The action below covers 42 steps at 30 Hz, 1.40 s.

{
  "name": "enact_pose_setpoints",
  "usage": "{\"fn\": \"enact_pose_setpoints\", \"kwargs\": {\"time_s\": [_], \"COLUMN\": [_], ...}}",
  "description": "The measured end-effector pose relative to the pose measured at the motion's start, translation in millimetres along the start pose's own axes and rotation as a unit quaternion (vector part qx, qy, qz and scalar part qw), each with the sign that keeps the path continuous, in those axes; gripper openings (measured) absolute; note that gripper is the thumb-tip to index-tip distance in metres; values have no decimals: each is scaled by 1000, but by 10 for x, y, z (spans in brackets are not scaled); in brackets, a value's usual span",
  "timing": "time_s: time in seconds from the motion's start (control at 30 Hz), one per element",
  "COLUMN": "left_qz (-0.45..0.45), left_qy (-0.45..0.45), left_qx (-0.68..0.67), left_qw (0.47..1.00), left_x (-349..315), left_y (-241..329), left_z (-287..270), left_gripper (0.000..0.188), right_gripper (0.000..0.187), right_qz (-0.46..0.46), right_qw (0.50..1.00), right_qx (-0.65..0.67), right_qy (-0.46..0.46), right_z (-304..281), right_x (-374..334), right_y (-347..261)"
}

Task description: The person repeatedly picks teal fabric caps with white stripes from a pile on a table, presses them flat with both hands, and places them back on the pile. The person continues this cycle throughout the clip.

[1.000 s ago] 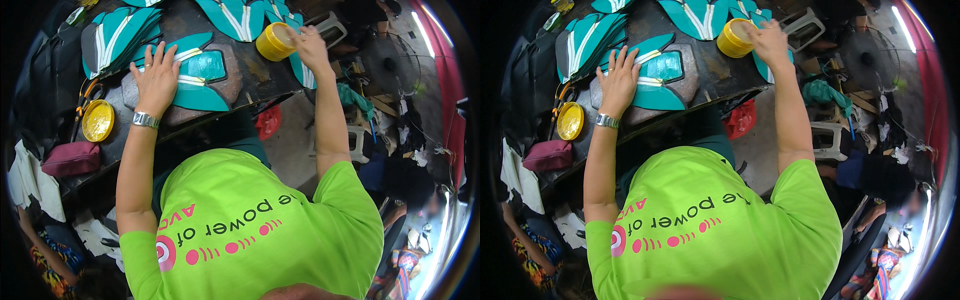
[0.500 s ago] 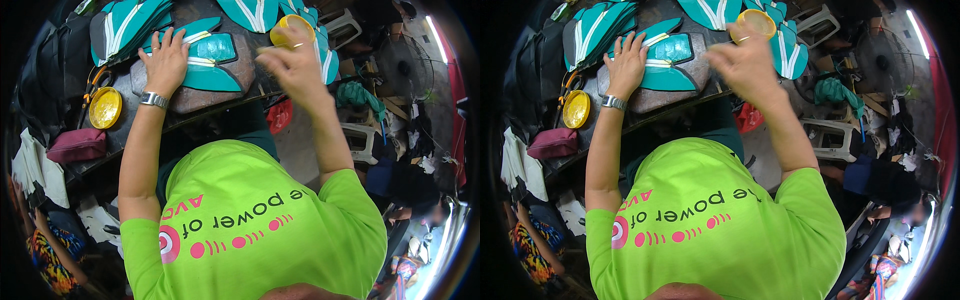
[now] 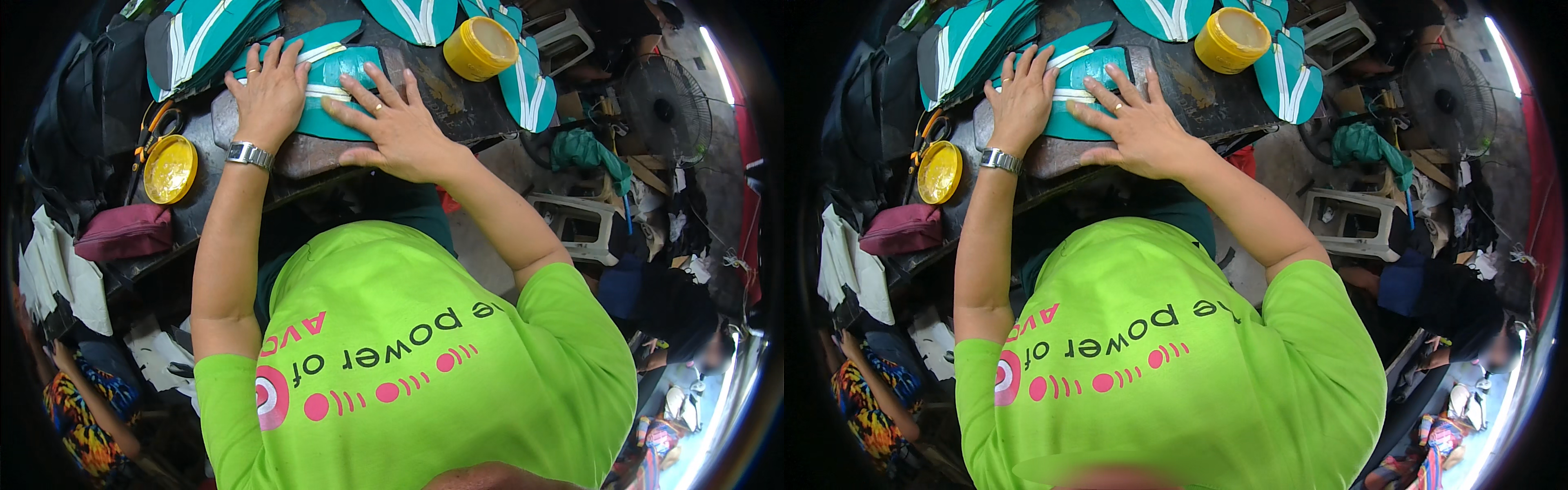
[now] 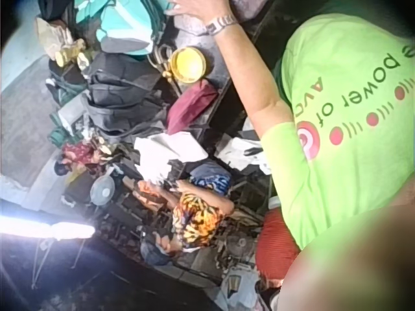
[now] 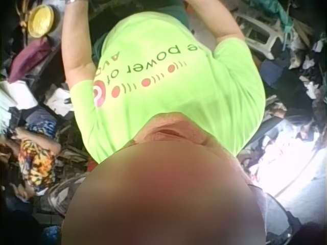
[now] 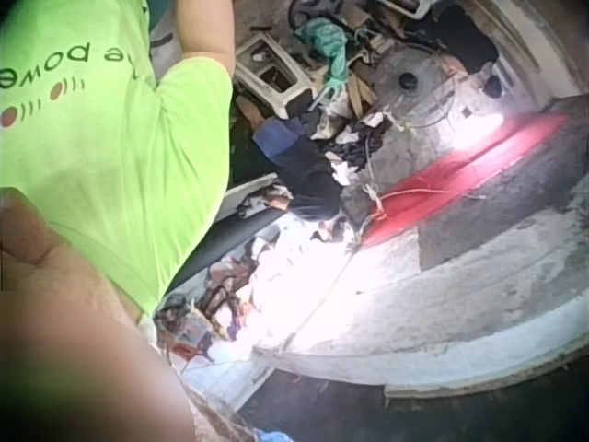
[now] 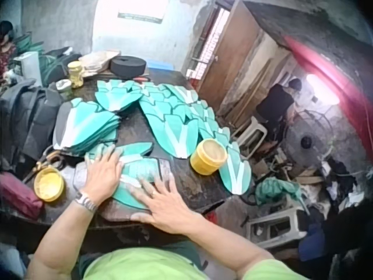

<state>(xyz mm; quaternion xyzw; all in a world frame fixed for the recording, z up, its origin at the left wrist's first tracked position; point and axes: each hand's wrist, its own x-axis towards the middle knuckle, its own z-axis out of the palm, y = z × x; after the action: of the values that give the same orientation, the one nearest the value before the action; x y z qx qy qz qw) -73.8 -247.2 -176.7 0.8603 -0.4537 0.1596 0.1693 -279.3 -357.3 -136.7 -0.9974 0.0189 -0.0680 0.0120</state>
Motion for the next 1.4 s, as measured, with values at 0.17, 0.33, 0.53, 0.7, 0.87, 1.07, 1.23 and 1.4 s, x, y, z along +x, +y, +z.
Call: {"fn": "enact_pose_setpoints", "kwargs": {"time_s": [0.17, 0.33, 0.53, 0.7, 0.87, 1.07, 1.23, 1.4], "left_qz": [2, 1, 16, 19, 18, 59, 42, 49], "left_qy": [-4, -32, -49, -98, -115, -16, 4, 27], "left_qx": [-6, 9, 30, 28, -9, -55, -77, -86], "left_qw": [1000, 999, 998, 995, 993, 997, 996, 995], "left_x": [24, 38, 95, 210, 327, 337, 368, 393], "left_y": [-31, -42, -86, -175, -196, -211, -183, -173], "left_z": [36, 22, -54, -134, -159, -185, -205, -276], "left_gripper": [44, 47, 50, 56, 62, 63, 67, 69], "right_gripper": [58, 57, 61, 64, 73, 91, 102, 79], "right_qz": [-14, 59, 14, 11, 46, 104, 125, 120], "right_qw": [993, 998, 997, 995, 996, 992, 990, 990], "right_qx": [112, 14, 73, 89, -19, -15, -44, -68], "right_qy": [-29, 6, 32, 36, 79, 66, 40, 27], "right_z": [-141, -80, -4, -53, 29, -15, -22, -2], "right_x": [-243, -227, -311, -416, -436, -619, -597, -409], "right_y": [62, 125, 118, 238, 72, -180, -326, -455]}}
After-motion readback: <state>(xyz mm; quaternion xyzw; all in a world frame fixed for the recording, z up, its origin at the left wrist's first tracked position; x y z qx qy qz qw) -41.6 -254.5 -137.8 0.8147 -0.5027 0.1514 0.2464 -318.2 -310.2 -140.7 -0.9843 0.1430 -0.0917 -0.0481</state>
